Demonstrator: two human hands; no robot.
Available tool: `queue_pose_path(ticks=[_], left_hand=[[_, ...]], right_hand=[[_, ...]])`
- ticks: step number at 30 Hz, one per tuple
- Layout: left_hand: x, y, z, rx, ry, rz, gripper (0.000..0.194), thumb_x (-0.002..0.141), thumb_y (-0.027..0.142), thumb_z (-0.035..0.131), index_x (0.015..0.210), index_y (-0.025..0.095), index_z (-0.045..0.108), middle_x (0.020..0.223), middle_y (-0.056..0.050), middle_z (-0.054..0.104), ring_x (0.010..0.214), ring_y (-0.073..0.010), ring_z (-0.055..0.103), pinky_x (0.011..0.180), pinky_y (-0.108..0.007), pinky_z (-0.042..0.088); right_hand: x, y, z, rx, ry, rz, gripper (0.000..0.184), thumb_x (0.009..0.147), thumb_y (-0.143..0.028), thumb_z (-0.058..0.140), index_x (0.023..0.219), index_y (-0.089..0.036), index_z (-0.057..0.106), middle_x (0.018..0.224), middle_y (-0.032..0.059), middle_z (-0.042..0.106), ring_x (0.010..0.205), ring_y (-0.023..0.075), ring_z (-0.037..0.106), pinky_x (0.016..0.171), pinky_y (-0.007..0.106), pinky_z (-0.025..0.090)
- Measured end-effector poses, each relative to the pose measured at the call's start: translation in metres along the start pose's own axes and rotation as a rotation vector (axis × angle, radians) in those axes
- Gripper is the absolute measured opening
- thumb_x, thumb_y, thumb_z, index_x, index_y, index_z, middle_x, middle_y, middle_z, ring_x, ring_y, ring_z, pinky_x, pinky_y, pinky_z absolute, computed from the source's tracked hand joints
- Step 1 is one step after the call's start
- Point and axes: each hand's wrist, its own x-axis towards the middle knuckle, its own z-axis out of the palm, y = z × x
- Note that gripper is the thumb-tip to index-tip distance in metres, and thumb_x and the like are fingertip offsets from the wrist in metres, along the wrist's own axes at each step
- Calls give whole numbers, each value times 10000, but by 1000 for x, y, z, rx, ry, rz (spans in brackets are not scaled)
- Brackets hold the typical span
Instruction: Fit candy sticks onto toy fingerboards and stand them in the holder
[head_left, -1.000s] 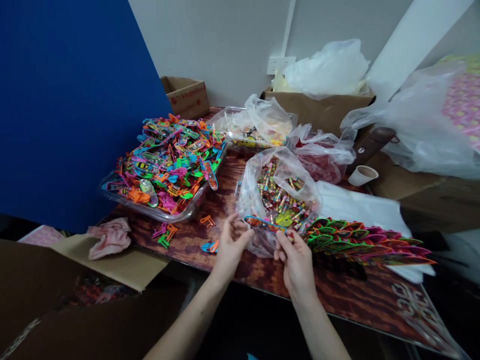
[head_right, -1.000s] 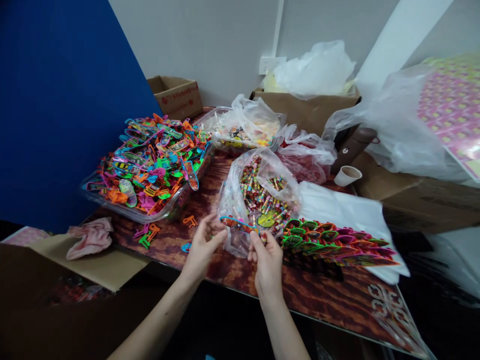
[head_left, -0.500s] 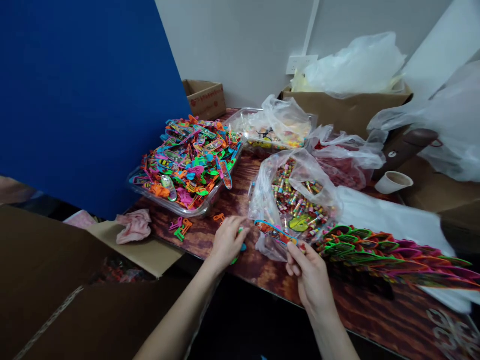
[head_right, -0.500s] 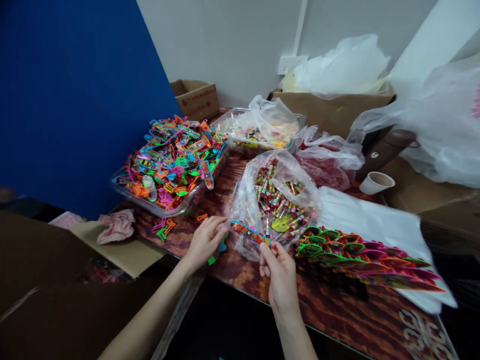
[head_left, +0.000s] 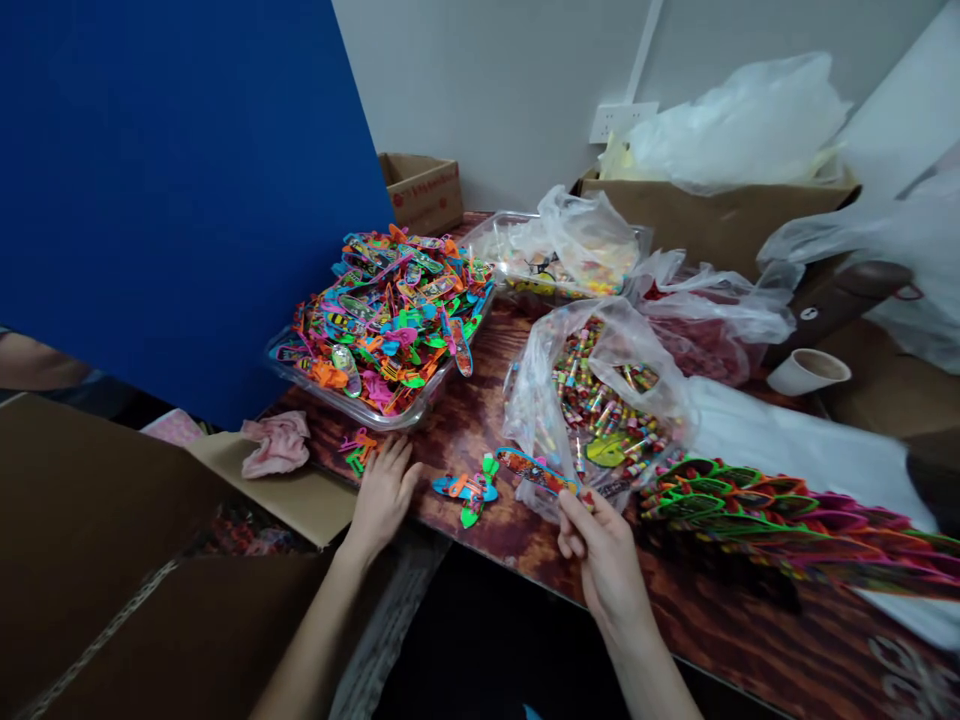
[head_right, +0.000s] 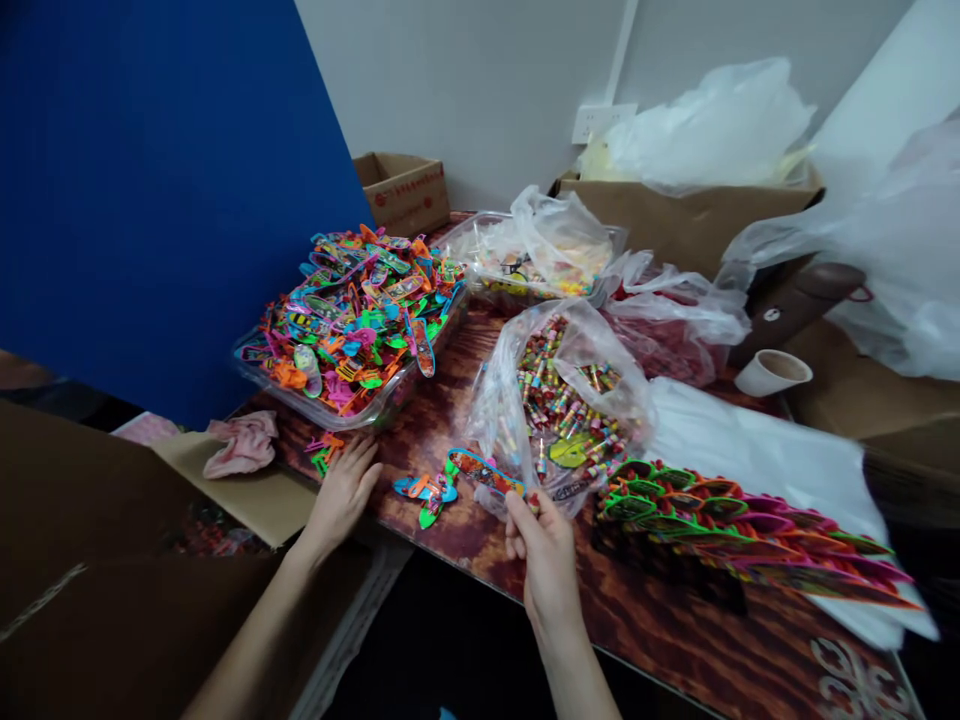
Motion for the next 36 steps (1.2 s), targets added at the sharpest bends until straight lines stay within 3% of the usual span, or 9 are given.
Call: queue_pose_path(ticks=[3, 6, 10, 12, 15, 17, 20, 28, 36], left_hand=[[-1, 6, -6, -100, 147, -43, 369, 937, 361, 419, 1195, 155, 586, 1324, -137, 553, 1334, -282, 387, 1125, -511, 251], [-4, 48, -11, -389, 240, -111, 296, 911, 355, 484, 1098, 177, 629, 1214, -112, 609, 1202, -256, 508, 1069, -442, 345], [-9, 128, -8, -1189, -203, -276, 285, 812, 387, 649, 992, 167, 668, 966, -66, 681, 906, -196, 629, 846, -311, 479], [-9, 157, -3, -1563, -413, -395, 346, 765, 388, 706, 1014, 150, 670, 883, -59, 684, 787, -160, 634, 778, -281, 486], [-6, 178, 1, -1885, -555, -466, 421, 715, 324, 763, 1090, 160, 664, 884, -52, 680, 734, -129, 626, 748, -259, 484], [-4, 182, 0, -1943, -577, -457, 412, 686, 276, 787, 1068, 165, 683, 896, -48, 679, 747, -123, 625, 757, -248, 480], [-1, 180, -1, -1956, -581, -427, 382, 659, 259, 806, 1018, 173, 706, 865, -34, 679, 773, -124, 621, 776, -234, 471], [9, 170, 7, -1730, -534, -368, 342, 702, 402, 769, 630, 105, 616, 461, 40, 477, 409, -29, 377, 432, -171, 255], [23, 174, -3, -1769, -601, -456, 466, 733, 496, 712, 577, 144, 451, 491, 54, 419, 401, -31, 358, 395, -175, 237]], right_hand=[[-3, 4, 5, -1, -18, 24, 374, 704, -431, 769, 698, -172, 499, 530, -75, 452, 403, 25, 285, 374, 152, 303], [-6, 7, 9, 5, -45, 20, 369, 732, -438, 743, 699, -177, 485, 535, -76, 448, 406, 29, 278, 379, 155, 287], [-11, 8, 12, -128, -52, -89, 303, 801, -438, 663, 719, -190, 508, 546, -75, 425, 419, 55, 290, 403, 184, 298], [-16, 6, 9, -377, -26, -306, 205, 843, -375, 621, 768, -188, 582, 595, -46, 471, 493, 87, 401, 480, 208, 360], [-22, -1, 0, -694, -7, -663, 109, 881, -228, 556, 894, -195, 659, 751, 9, 567, 679, 135, 526, 646, 248, 418], [-25, -4, -6, -753, 0, -776, 150, 886, -176, 525, 931, -199, 666, 773, 19, 576, 697, 143, 538, 667, 257, 418], [-26, -5, -8, -719, 6, -743, 138, 881, -191, 535, 899, -201, 672, 752, 15, 582, 679, 144, 537, 652, 252, 419], [-21, -6, 1, -464, -238, -122, 222, 851, -390, 570, 845, -171, 607, 527, -68, 408, 438, 76, 344, 411, 186, 275], [-25, -19, -9, -715, -173, -274, 251, 942, -373, 417, 1088, -214, 546, 888, 28, 616, 737, 148, 575, 612, 223, 440]])
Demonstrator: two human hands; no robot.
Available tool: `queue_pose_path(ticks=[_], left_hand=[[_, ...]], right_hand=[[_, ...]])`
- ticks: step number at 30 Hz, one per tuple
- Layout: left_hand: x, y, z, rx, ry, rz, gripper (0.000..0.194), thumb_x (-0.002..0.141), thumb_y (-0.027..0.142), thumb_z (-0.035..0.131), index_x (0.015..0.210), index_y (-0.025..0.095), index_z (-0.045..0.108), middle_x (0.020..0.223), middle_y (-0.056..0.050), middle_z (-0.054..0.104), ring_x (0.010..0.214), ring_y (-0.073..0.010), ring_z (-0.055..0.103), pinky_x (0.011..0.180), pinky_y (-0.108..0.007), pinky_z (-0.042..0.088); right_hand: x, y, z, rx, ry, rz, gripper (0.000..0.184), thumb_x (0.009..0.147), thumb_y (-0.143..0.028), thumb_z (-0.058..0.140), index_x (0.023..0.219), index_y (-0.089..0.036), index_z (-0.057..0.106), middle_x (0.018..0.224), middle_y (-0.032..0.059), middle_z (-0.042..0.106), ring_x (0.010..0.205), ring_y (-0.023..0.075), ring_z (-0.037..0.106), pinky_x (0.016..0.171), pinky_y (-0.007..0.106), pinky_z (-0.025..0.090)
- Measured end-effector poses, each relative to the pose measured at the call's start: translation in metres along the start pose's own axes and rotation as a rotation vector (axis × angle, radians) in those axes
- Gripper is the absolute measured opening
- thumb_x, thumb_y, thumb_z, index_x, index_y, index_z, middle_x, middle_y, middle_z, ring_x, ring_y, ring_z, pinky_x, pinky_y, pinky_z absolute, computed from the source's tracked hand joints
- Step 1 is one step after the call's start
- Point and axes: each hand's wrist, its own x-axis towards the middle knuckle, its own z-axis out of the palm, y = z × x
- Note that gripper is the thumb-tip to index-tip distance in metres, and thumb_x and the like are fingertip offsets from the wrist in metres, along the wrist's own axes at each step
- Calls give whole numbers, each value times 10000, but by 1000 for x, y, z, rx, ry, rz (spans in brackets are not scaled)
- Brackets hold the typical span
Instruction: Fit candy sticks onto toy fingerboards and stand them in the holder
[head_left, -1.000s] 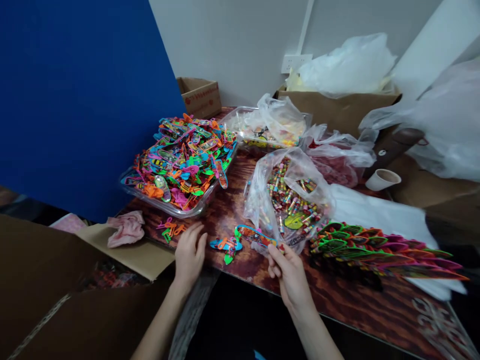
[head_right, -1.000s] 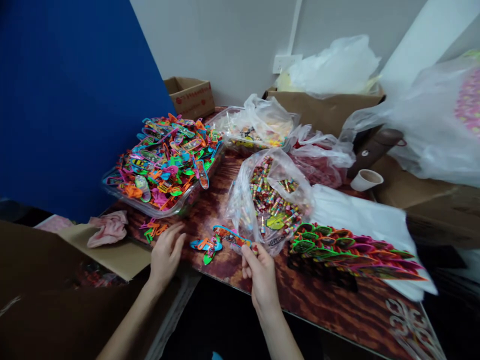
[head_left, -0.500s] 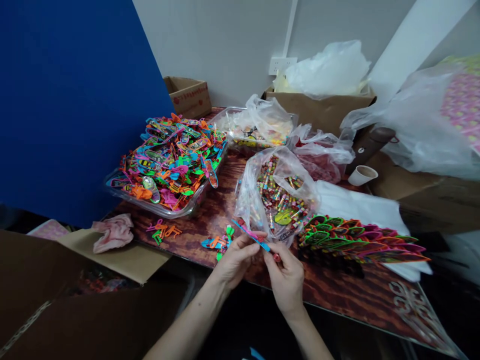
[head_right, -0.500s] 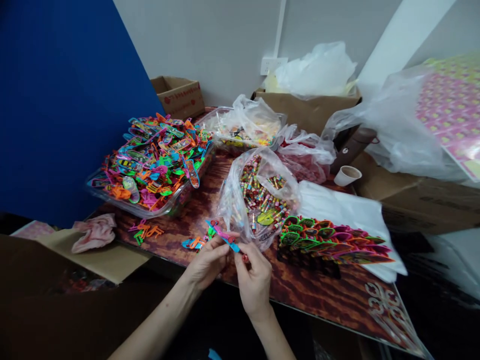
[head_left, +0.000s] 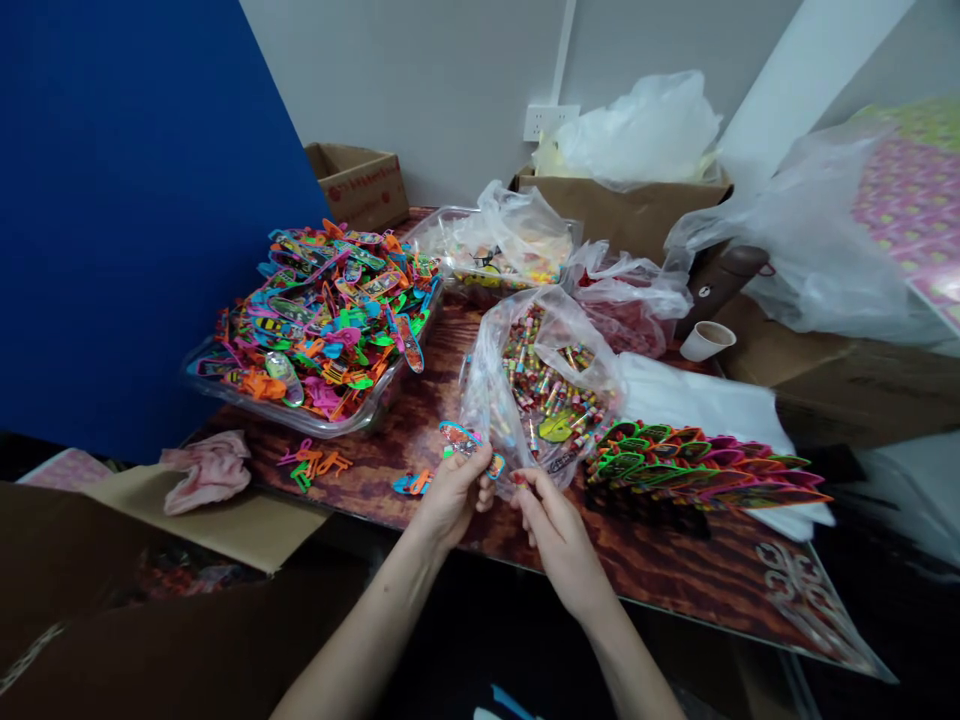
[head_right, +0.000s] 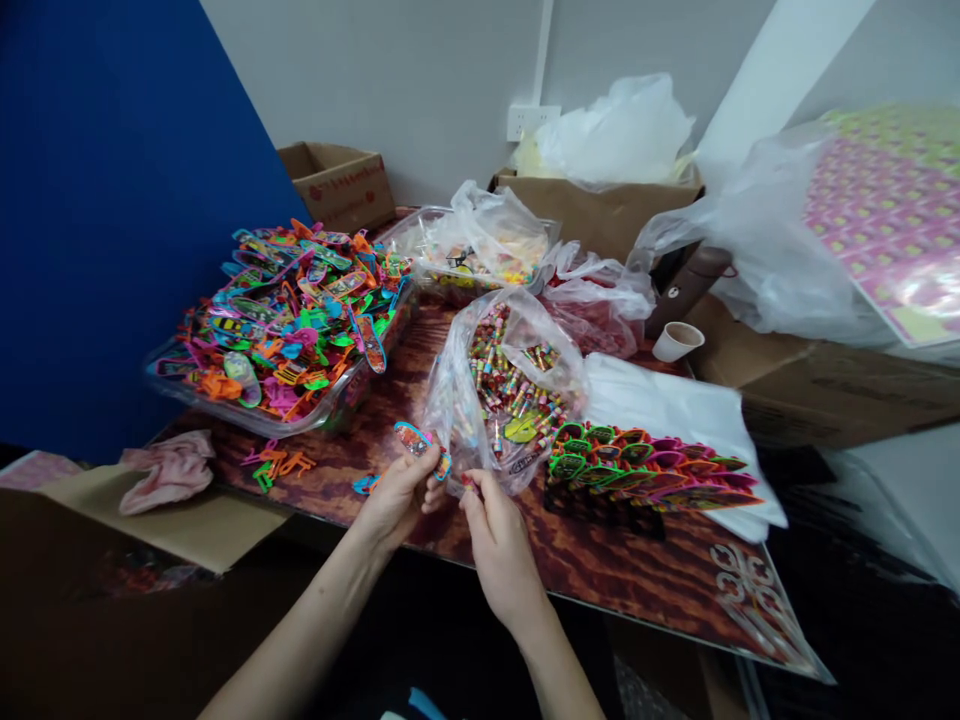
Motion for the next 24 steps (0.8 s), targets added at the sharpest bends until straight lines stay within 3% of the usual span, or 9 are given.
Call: queue_pose_path(ticks=[8, 16, 18, 20, 22, 24], left_hand=[[-3, -1, 4, -97, -22, -55, 453, 732, 456, 726, 566, 140, 448, 480, 58, 406, 386, -23, 347, 371, -158, 213], [-6, 1, 12, 229, 103, 88, 473, 707, 499, 717, 495, 135, 502, 398, 33, 452, 343, -45, 373, 380, -193, 234], [-6, 0, 13, 299, 110, 111, 501, 729, 510, 688, 458, 140, 485, 378, 26, 444, 338, -48, 369, 387, -200, 227], [-6, -2, 14, 326, 102, 114, 522, 744, 512, 667, 436, 145, 463, 372, 26, 430, 343, -45, 350, 395, -203, 218], [-7, -3, 14, 346, 89, 111, 534, 752, 514, 656, 428, 150, 439, 370, 32, 411, 351, -42, 330, 401, -202, 212], [-7, -3, 14, 370, 87, 100, 523, 746, 521, 657, 448, 151, 440, 384, 35, 419, 356, -42, 323, 400, -199, 207]], right_hand=[[-2, -12, 6, -177, 85, -182, 185, 944, -251, 438, 1041, -214, 591, 985, 39, 651, 899, 177, 610, 790, 254, 442], [-9, -12, 11, -488, 242, -313, 244, 953, -217, 364, 1043, -170, 586, 919, 105, 622, 856, 229, 590, 750, 328, 424], [-8, -12, 9, -368, 228, -233, 201, 941, -247, 393, 940, -177, 582, 839, 77, 600, 786, 205, 569, 687, 308, 417], [-4, -12, 4, -56, 106, -68, 179, 915, -306, 453, 813, -187, 540, 701, 16, 530, 608, 136, 493, 543, 243, 378], [2, -11, -3, 356, -76, 168, 216, 867, -372, 540, 762, -190, 489, 617, -42, 442, 445, 62, 304, 396, 180, 237], [7, -9, -10, 718, -241, 382, 272, 791, -398, 646, 774, -183, 481, 596, -75, 395, 413, 27, 135, 347, 155, 94]])
